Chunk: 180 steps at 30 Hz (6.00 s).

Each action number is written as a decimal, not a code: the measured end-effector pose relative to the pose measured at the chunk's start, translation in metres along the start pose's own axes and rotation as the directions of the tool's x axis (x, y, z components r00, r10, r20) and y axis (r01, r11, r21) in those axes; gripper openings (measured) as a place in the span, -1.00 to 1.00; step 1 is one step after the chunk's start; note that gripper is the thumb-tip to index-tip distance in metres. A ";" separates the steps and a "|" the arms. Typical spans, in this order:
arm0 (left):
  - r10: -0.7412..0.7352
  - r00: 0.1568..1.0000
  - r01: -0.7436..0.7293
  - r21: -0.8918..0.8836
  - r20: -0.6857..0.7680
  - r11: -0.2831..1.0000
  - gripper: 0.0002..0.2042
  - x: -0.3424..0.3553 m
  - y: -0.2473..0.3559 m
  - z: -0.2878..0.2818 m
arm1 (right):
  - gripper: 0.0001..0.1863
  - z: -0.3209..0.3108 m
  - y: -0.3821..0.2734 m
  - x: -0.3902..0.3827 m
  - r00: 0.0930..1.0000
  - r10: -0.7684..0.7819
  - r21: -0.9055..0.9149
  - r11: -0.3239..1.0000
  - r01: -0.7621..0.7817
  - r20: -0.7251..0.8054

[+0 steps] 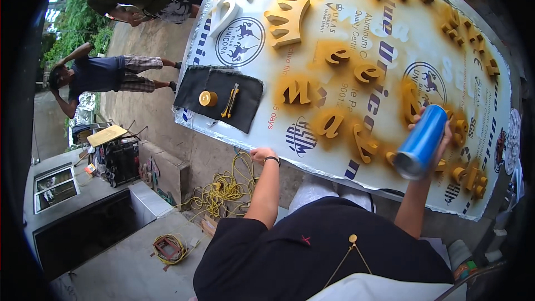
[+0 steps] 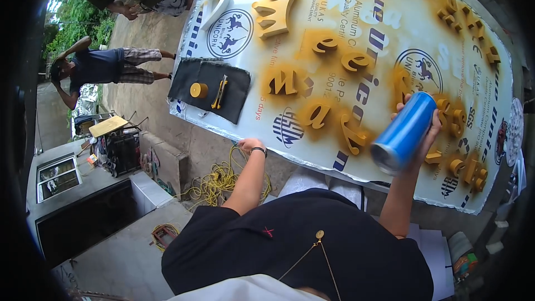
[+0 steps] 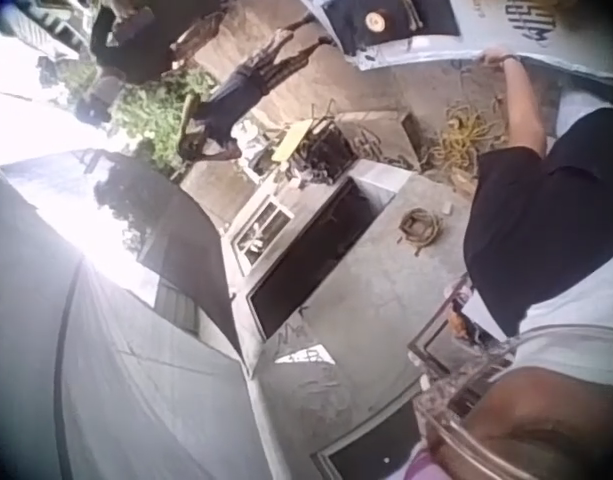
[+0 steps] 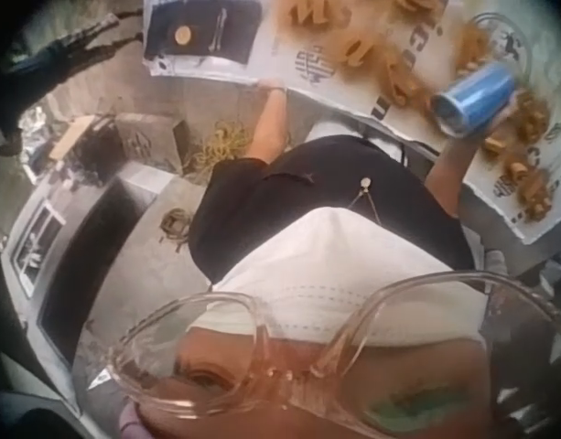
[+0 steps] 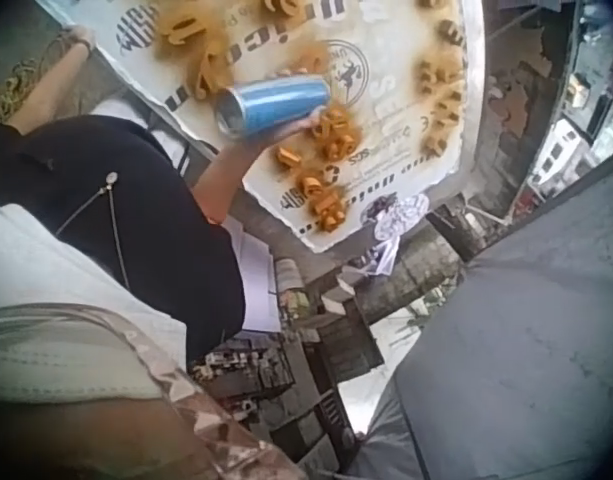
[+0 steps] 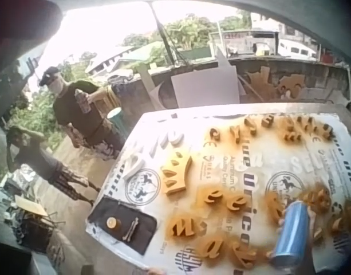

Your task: Spray painting 3D letters for a commercial sign on an assembly table.

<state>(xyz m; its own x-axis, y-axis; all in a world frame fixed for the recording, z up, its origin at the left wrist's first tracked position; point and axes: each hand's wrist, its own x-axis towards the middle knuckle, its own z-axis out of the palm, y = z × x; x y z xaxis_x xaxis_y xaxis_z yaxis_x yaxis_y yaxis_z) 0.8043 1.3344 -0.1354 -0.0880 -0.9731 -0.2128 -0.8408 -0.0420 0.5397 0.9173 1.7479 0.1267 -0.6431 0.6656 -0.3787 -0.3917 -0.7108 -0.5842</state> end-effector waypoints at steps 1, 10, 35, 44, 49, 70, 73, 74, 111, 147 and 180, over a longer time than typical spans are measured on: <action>0.005 1.000 -0.007 0.058 0.027 0.998 -0.53 -0.007 -0.003 0.000 | -0.47 -0.007 -0.008 0.002 0.906 0.386 0.481 0.770 -0.419 0.172; -0.004 1.000 0.003 0.066 0.021 0.998 -0.53 -0.011 -0.001 -0.005 | -0.40 0.031 0.023 -0.012 0.676 -0.697 -0.632 0.417 0.653 0.239; 0.031 0.999 -0.029 0.053 -0.044 0.998 -0.46 0.029 0.000 -0.006 | -0.51 0.044 0.049 0.008 0.939 -0.333 -0.433 0.837 0.335 0.083; -0.064 0.996 0.062 0.032 0.058 0.998 -0.32 0.026 -0.013 0.007 | -0.37 0.062 0.040 0.179 0.285 -0.378 -0.448 -0.472 0.759 0.881; -0.138 0.984 0.144 -0.046 0.109 0.989 -0.30 -0.004 -0.003 -0.005 | -0.35 0.048 0.053 0.294 0.007 0.162 0.136 -0.849 0.511 0.987; -0.051 0.982 0.084 -0.174 0.183 0.981 -0.36 -0.006 0.001 -0.005 | -0.53 0.061 0.126 0.426 -0.110 0.378 0.391 -0.910 0.138 0.919; -0.032 0.985 0.058 -0.153 0.168 0.987 -0.36 -0.003 0.000 -0.006 | -0.69 0.067 0.122 0.426 -0.142 0.341 0.370 -0.853 0.369 0.929; -0.043 0.986 0.063 -0.117 0.161 0.991 -0.33 -0.002 0.001 -0.005 | -0.73 0.068 0.121 0.422 -0.130 0.332 0.356 -0.853 0.381 0.934; -0.138 0.985 0.147 -0.085 0.103 0.985 -0.30 -0.004 0.003 -0.006 | -0.28 0.030 0.104 0.377 0.145 0.257 0.149 -0.845 0.513 0.955; -0.107 0.990 0.113 -0.058 0.095 0.992 -0.32 -0.015 0.005 -0.009 | -0.39 0.043 0.114 0.368 0.137 0.141 0.060 -0.880 0.472 0.981; 0.038 0.640 0.487 -0.443 0.768 0.753 -0.13 0.035 -0.029 -0.022 | -0.57 -0.136 -0.087 -0.056 0.989 -0.110 -0.068 0.992 0.104 -0.095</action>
<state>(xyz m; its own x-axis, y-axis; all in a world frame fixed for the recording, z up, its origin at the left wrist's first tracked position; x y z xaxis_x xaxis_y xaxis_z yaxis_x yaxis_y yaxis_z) 0.8369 1.2968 -0.1406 -0.4980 -0.4503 -0.7411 -0.4398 -0.6054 0.6634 1.0764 1.8031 0.1010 -0.5303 0.7585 -0.3788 -0.4108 -0.6207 -0.6678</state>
